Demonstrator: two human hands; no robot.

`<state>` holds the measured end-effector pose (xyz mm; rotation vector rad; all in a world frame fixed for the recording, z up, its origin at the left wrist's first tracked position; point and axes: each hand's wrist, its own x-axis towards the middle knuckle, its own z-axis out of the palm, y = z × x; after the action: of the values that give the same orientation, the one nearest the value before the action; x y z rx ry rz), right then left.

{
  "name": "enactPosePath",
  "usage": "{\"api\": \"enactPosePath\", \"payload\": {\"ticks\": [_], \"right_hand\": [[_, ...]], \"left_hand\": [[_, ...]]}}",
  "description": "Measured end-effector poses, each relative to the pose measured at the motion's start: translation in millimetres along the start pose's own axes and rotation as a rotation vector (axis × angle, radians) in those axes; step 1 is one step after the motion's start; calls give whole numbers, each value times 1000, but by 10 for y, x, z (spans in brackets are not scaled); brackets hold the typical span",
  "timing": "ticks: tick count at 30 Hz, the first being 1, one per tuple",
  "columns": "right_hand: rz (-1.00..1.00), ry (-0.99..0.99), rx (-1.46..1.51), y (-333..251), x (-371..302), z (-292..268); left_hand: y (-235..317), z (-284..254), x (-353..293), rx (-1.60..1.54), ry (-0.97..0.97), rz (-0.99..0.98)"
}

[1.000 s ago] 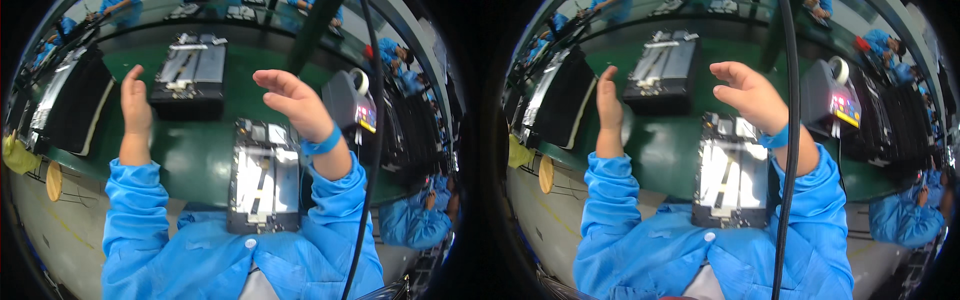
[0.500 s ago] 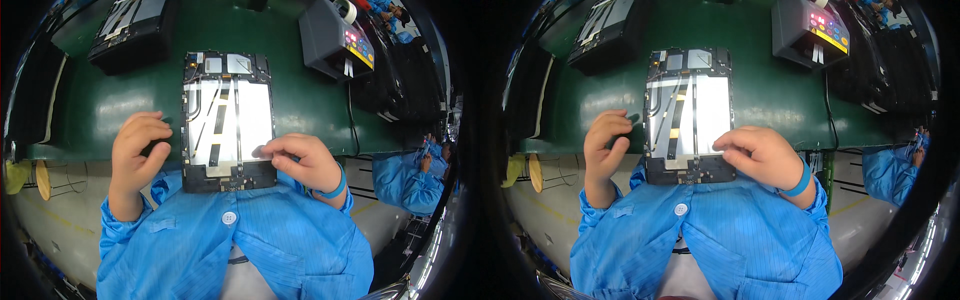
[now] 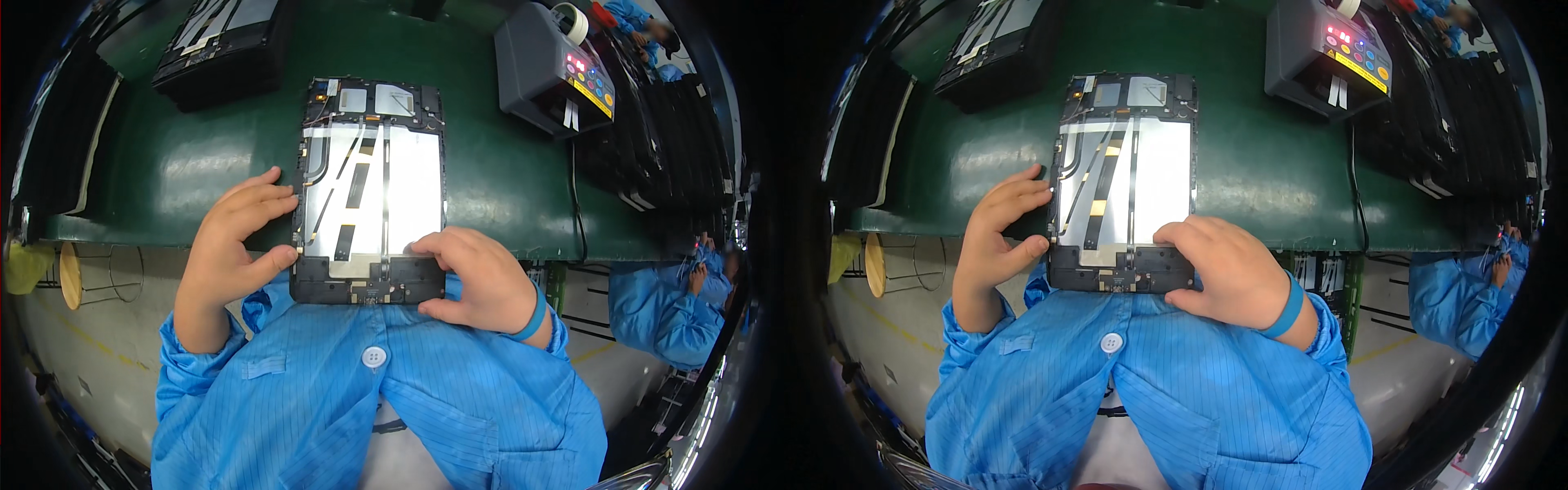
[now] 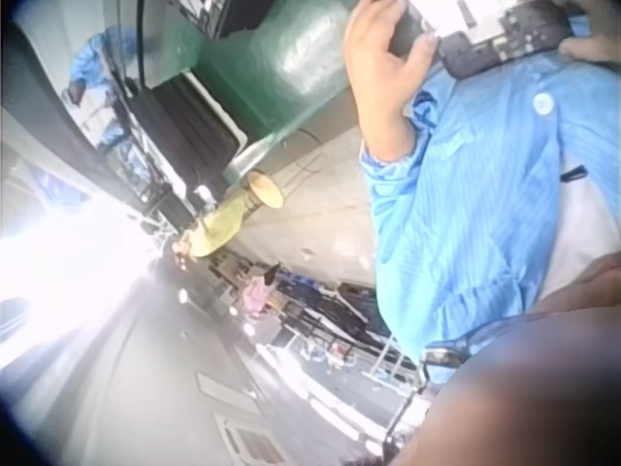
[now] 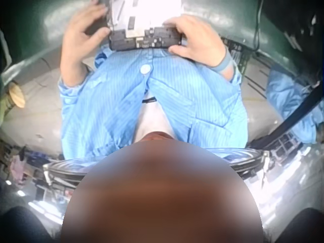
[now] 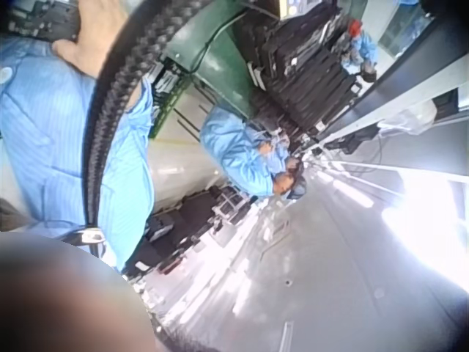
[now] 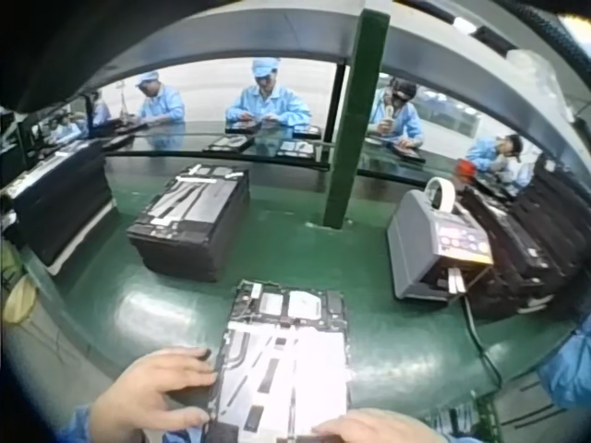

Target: The person assembles electronic components on a factory line, using a white plastic tool to press and secure parts on a rectangular device. They repeatedly handle the device, applying pressure to specific areas, and move the finished units to a stack on the table.

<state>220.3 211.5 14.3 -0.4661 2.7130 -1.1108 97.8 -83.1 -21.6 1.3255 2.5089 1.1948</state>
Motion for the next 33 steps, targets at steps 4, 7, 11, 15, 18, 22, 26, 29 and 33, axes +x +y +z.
{"api": "enactPosePath", "payload": {"ticks": [4, 7, 11, 15, 18, 22, 26, 29, 33], "right_hand": [[67, 152, -41, 74, 18, 4], [32, 409, -132, 137, 27, 81], [39, 475, -92, 216, -31, 168], [11, 599, 61, 274, -77, 260], [-71, 691, 142, 330, -103, 328], [-211, 798, 323, 296, -85, 354], [-260, 810, 342, 283, -84, 324], [-277, 824, 347, 264, -70, 314], [-273, 836, 368, 250, -61, 310]], "left_hand": [[145, -8, 93, 121, -127, 31], [325, 120, 168, 458, -249, -10], [216, 342, 147, 427, -21, 4], [208, 350, 121, 474, 79, 60], [242, 336, 87, 417, 225, 59], [267, 269, 167, 412, 383, 165], [265, 230, 203, 399, 437, 192], [259, 198, 235, 379, 465, 219], [252, 174, 266, 380, 470, 248]]}}
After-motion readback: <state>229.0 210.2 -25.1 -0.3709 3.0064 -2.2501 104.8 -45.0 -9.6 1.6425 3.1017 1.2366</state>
